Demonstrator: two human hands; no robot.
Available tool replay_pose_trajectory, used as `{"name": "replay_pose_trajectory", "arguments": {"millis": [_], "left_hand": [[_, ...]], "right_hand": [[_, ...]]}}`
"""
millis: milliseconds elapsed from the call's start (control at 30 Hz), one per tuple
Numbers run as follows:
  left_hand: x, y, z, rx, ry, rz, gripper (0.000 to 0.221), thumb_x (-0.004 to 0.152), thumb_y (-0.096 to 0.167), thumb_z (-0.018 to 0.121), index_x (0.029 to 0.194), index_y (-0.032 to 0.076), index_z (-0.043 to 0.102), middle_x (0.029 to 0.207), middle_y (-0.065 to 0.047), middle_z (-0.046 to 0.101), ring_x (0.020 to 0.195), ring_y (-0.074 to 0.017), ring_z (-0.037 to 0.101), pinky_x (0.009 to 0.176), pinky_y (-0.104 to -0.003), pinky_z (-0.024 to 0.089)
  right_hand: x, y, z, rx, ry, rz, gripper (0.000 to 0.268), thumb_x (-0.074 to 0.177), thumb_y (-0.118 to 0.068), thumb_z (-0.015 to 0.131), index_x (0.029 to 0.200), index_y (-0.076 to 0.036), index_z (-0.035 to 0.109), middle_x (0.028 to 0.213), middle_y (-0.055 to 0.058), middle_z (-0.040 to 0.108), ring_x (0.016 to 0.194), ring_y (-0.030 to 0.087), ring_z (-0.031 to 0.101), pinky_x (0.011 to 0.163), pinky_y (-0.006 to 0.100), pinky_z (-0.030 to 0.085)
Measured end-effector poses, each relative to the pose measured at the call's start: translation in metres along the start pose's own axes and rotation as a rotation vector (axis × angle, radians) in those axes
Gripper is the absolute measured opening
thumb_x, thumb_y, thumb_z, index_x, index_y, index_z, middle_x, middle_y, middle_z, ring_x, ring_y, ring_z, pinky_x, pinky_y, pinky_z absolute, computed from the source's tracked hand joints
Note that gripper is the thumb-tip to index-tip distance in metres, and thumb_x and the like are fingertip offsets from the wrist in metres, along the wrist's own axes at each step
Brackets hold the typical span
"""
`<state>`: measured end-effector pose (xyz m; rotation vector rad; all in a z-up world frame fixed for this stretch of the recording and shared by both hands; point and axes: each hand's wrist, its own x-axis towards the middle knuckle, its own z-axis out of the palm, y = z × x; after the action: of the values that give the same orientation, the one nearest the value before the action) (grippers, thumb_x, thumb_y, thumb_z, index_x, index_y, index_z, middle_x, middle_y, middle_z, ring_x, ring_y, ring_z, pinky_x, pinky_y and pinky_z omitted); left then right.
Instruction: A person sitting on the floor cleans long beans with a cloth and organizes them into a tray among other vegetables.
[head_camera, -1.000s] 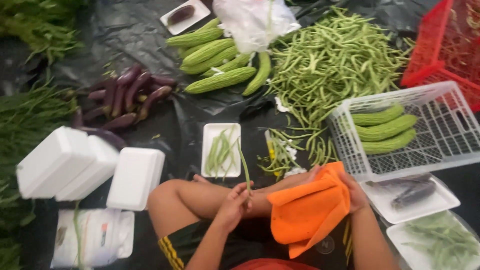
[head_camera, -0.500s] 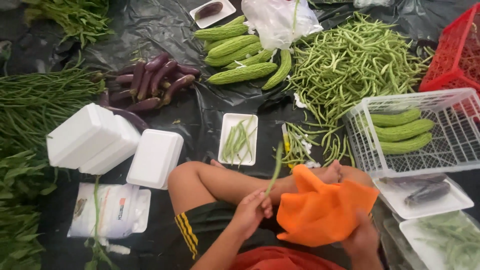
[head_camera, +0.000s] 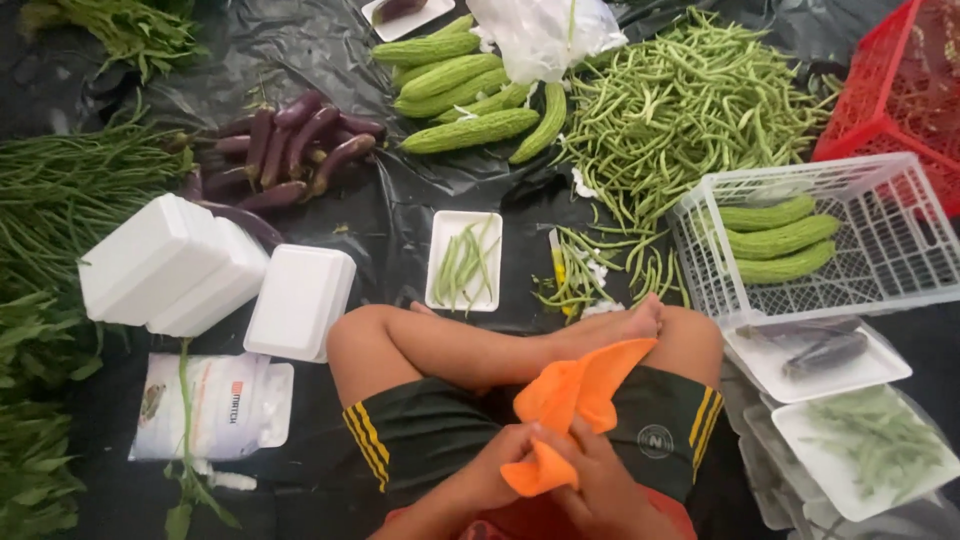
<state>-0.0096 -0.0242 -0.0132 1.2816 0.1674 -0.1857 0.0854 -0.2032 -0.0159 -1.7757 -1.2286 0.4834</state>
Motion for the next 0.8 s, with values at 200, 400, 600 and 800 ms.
{"name": "replay_pose_trajectory", "arguments": {"millis": [200, 400, 600, 800], "left_hand": [[-0.009, 0.082, 0.017, 0.547, 0.047, 0.191, 0.034, 0.087, 0.004, 0.053, 0.118, 0.006, 0.066, 0.108, -0.012, 0.074, 0.089, -0.0339, 0.068, 0.078, -0.035, 0.052], [-0.006, 0.065, 0.006, 0.685, 0.031, 0.339, 0.025, 0.089, 0.007, 0.058, 0.111, 0.005, 0.069, 0.092, -0.015, 0.075, 0.072, -0.0394, 0.064, 0.063, -0.042, 0.049], [-0.004, 0.068, 0.003, 0.757, 0.036, 0.375, 0.023, 0.094, 0.010, 0.062, 0.114, 0.012, 0.073, 0.091, -0.005, 0.077, 0.068, -0.0293, 0.062, 0.067, -0.034, 0.047], [-0.023, 0.085, -0.006, 0.821, 0.112, 0.359, 0.025, 0.095, 0.015, 0.058, 0.114, 0.010, 0.074, 0.101, -0.008, 0.078, 0.075, -0.0318, 0.062, 0.070, -0.037, 0.047]], "right_hand": [[-0.017, 0.015, 0.000, -0.009, 0.295, 0.082, 0.042, 0.090, -0.017, 0.065, 0.129, -0.003, 0.064, 0.133, 0.012, 0.071, 0.120, 0.030, 0.066, 0.100, 0.037, 0.052], [-0.019, 0.010, -0.024, -0.037, 0.343, 0.096, 0.045, 0.077, -0.001, 0.064, 0.122, -0.007, 0.067, 0.116, 0.011, 0.074, 0.093, 0.024, 0.076, 0.081, 0.030, 0.061], [-0.041, 0.043, -0.031, -0.233, 0.382, 0.154, 0.045, 0.079, -0.002, 0.065, 0.123, -0.007, 0.068, 0.121, 0.009, 0.073, 0.102, 0.024, 0.073, 0.087, 0.032, 0.057], [-0.024, 0.018, -0.061, -0.360, 0.532, 0.098, 0.043, 0.079, 0.003, 0.067, 0.121, -0.006, 0.069, 0.120, 0.006, 0.072, 0.103, 0.028, 0.068, 0.093, 0.038, 0.053]]}}
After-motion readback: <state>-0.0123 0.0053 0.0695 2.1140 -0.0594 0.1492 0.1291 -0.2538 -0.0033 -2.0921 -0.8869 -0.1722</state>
